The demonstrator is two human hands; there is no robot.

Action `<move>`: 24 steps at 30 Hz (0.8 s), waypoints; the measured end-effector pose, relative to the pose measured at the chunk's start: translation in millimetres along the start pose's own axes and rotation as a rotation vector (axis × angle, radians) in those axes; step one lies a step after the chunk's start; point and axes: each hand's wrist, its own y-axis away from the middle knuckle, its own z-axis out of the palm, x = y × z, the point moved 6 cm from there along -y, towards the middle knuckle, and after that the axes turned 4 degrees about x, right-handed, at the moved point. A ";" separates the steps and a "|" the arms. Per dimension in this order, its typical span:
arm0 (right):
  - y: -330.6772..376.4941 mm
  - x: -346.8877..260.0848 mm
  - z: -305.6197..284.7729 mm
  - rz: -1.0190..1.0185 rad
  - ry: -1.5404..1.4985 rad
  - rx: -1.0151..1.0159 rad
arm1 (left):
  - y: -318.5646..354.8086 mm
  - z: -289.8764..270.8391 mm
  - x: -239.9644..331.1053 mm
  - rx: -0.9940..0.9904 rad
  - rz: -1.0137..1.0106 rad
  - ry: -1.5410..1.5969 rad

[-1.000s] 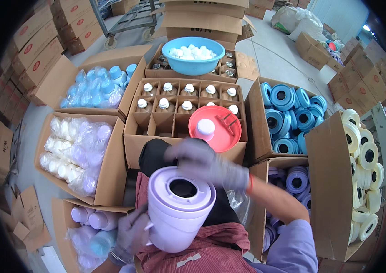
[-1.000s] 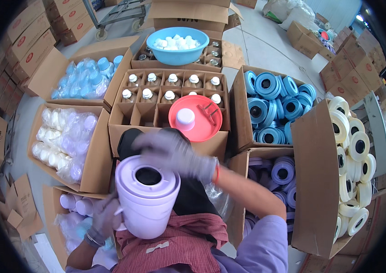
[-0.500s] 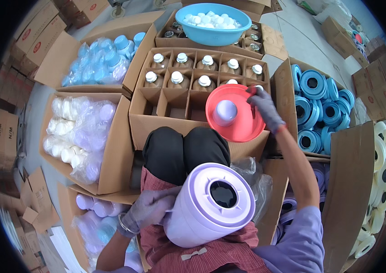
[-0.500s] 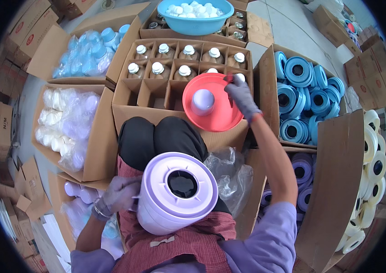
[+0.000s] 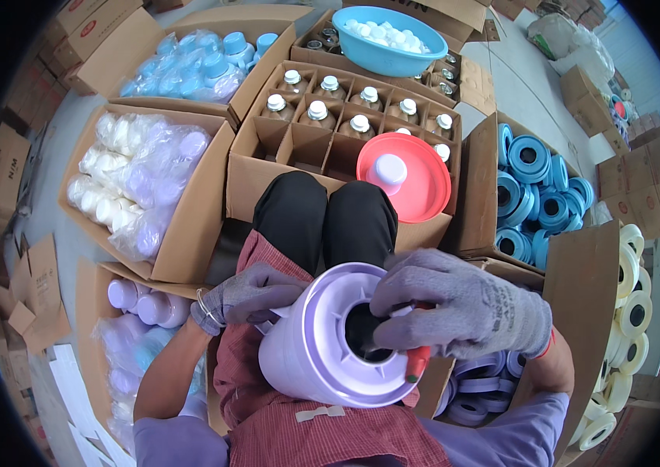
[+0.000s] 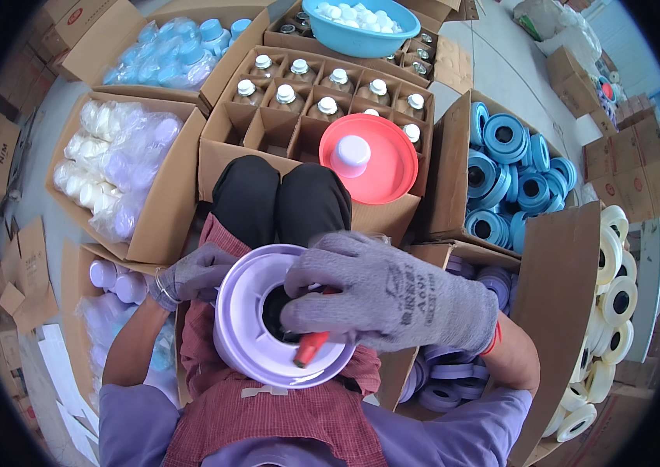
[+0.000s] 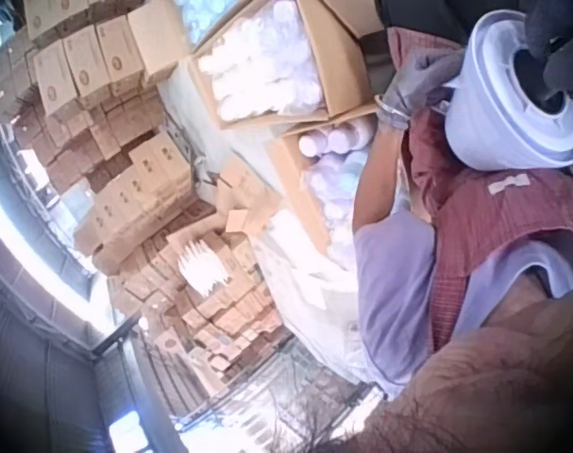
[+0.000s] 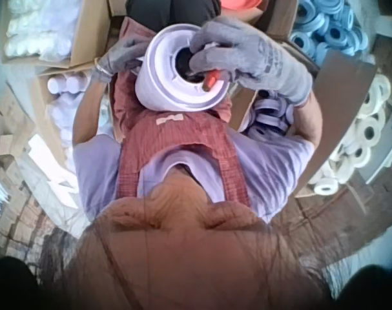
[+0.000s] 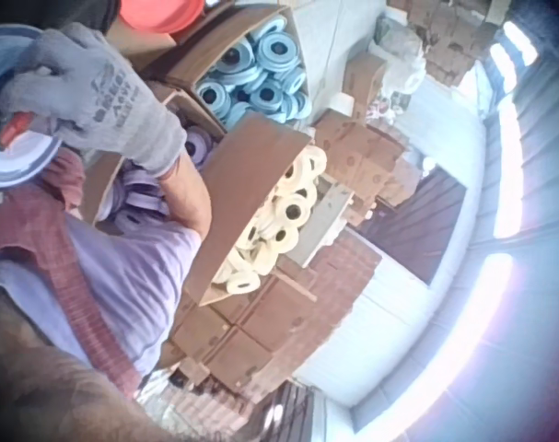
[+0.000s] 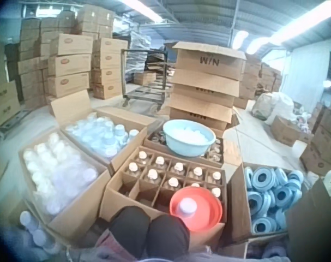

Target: The person assembles thermos flasks by inserting inner metal liners into plastic bodies, adding gaskets and caps, and wrapping each unit in plastic. The person handles blue, purple, and white flask bodies, gaskets, and caps from nearby boxes.

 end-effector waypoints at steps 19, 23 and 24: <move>116.3 276.6 -23.2 0.992 0.207 0.652 | 96.7 -37.8 -72.5 0.324 0.011 0.099; 160.7 348.3 8.2 1.125 0.504 0.659 | 105.6 -54.5 -98.7 0.686 0.006 0.751; 163.1 351.2 15.2 1.121 0.597 0.710 | 95.1 -53.5 -96.4 0.476 0.185 0.949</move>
